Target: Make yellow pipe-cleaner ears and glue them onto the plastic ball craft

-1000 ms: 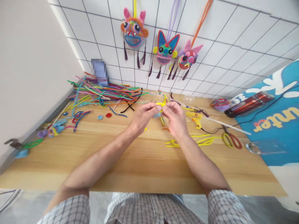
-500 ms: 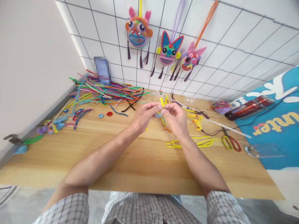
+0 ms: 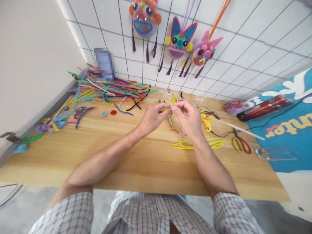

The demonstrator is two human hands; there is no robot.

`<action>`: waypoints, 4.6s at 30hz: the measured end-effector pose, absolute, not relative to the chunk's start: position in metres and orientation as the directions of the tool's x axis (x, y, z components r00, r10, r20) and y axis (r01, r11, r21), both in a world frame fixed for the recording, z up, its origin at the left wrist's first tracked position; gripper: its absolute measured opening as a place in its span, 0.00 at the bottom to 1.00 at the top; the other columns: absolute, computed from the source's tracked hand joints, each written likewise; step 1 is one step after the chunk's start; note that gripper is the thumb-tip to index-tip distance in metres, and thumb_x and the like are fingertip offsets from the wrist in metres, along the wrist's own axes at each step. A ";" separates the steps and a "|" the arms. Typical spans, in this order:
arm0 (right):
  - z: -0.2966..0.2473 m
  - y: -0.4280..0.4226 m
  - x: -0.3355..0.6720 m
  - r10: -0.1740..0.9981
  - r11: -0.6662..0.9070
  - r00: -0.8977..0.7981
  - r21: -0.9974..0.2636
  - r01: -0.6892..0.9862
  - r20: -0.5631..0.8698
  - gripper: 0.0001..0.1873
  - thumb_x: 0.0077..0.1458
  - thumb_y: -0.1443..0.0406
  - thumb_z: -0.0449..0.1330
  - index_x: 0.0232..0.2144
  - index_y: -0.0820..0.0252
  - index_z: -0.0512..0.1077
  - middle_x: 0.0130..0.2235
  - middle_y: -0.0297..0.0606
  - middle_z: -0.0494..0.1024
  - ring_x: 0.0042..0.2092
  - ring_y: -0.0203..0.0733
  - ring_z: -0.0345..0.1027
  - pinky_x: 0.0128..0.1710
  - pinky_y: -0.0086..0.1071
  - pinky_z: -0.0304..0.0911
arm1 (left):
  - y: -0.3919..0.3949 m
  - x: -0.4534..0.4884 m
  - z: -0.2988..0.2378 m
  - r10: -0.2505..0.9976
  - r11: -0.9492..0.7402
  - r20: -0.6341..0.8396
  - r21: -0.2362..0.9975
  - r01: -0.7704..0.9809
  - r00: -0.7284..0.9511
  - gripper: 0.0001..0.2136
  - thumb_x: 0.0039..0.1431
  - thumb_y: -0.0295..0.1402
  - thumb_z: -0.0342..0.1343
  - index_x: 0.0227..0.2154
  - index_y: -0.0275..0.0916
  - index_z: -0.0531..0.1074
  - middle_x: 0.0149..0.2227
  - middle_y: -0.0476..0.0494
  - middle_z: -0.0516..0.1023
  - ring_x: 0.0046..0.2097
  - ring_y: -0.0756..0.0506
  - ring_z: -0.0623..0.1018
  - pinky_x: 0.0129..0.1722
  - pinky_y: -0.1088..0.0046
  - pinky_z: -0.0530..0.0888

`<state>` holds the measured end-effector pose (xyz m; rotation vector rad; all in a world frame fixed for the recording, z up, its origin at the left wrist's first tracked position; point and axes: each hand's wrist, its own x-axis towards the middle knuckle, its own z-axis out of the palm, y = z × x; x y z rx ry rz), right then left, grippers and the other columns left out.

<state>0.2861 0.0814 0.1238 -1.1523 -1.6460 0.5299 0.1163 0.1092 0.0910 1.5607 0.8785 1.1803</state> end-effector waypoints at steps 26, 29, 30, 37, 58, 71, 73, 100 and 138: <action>0.106 0.084 0.281 0.797 0.573 0.010 -0.761 0.304 0.604 0.10 0.69 0.54 0.66 0.45 0.51 0.80 0.39 0.34 0.83 0.40 0.42 0.79 0.42 0.37 0.77 | 0.108 0.116 0.100 0.963 -0.122 0.206 0.908 -0.401 0.173 0.21 0.52 0.52 0.76 0.37 0.40 0.84 0.36 0.44 0.87 0.38 0.45 0.85 0.40 0.69 0.79; 0.106 0.084 0.282 0.795 0.573 0.010 -0.756 0.317 0.607 0.09 0.68 0.55 0.67 0.44 0.52 0.80 0.39 0.35 0.84 0.40 0.42 0.79 0.43 0.38 0.76 | 0.108 0.117 0.099 0.964 -0.092 0.188 0.900 -0.426 0.190 0.21 0.50 0.51 0.77 0.37 0.40 0.85 0.38 0.44 0.88 0.39 0.46 0.84 0.40 0.70 0.78; 0.106 0.084 0.282 0.782 0.583 0.010 -0.736 0.344 0.623 0.08 0.68 0.56 0.66 0.44 0.52 0.81 0.39 0.35 0.83 0.40 0.42 0.78 0.43 0.38 0.76 | 0.109 0.117 0.099 0.964 -0.080 0.179 0.899 -0.431 0.196 0.21 0.49 0.51 0.78 0.37 0.40 0.85 0.38 0.44 0.88 0.38 0.46 0.84 0.40 0.70 0.78; 0.115 0.082 0.284 0.659 0.652 -0.037 -0.546 0.526 0.751 0.05 0.68 0.65 0.64 0.42 0.52 0.81 0.37 0.35 0.82 0.40 0.43 0.76 0.42 0.39 0.72 | 0.111 0.115 0.098 0.965 0.006 0.107 0.904 -0.427 0.239 0.20 0.46 0.50 0.79 0.36 0.41 0.87 0.34 0.47 0.86 0.33 0.50 0.77 0.36 0.72 0.74; 0.123 0.085 0.292 0.669 0.654 -0.104 -0.518 0.551 0.736 0.07 0.64 0.68 0.63 0.37 0.52 0.81 0.37 0.34 0.83 0.40 0.43 0.76 0.42 0.38 0.72 | 0.111 0.115 0.098 0.939 0.107 0.064 0.880 -0.462 0.338 0.22 0.49 0.52 0.77 0.34 0.39 0.82 0.34 0.46 0.82 0.34 0.49 0.77 0.35 0.74 0.74; 0.129 0.087 0.297 0.751 0.621 -0.160 -0.603 0.501 0.640 0.07 0.67 0.66 0.62 0.38 0.52 0.81 0.39 0.36 0.83 0.44 0.45 0.76 0.47 0.40 0.72 | 0.111 0.111 0.105 0.936 -0.046 0.143 0.956 -0.290 0.322 0.22 0.48 0.53 0.77 0.30 0.39 0.80 0.29 0.49 0.78 0.31 0.50 0.73 0.35 0.71 0.73; 0.128 0.088 0.298 0.788 0.589 -0.146 -0.663 0.462 0.598 0.06 0.65 0.65 0.62 0.38 0.53 0.81 0.39 0.36 0.83 0.44 0.44 0.76 0.46 0.39 0.72 | 0.108 0.111 0.107 0.933 -0.073 0.166 0.956 -0.285 0.318 0.21 0.48 0.52 0.77 0.30 0.39 0.80 0.29 0.49 0.79 0.31 0.49 0.73 0.36 0.71 0.73; 0.118 0.076 0.282 0.624 0.686 -0.103 -0.479 0.548 0.775 0.13 0.70 0.61 0.64 0.55 0.47 0.80 0.51 0.40 0.86 0.49 0.48 0.82 0.48 0.45 0.80 | 0.101 0.116 0.110 0.950 -0.170 0.248 0.920 -0.354 0.188 0.22 0.51 0.55 0.74 0.32 0.41 0.81 0.32 0.49 0.80 0.34 0.49 0.74 0.38 0.70 0.73; 0.121 0.075 0.283 0.802 0.562 0.007 -0.759 0.328 0.597 0.05 0.64 0.60 0.68 0.42 0.52 0.79 0.39 0.34 0.85 0.39 0.41 0.80 0.42 0.36 0.75 | 0.108 0.113 0.107 0.931 -0.049 0.220 0.867 -0.496 0.292 0.19 0.46 0.46 0.81 0.32 0.39 0.85 0.28 0.49 0.80 0.29 0.53 0.70 0.30 0.75 0.68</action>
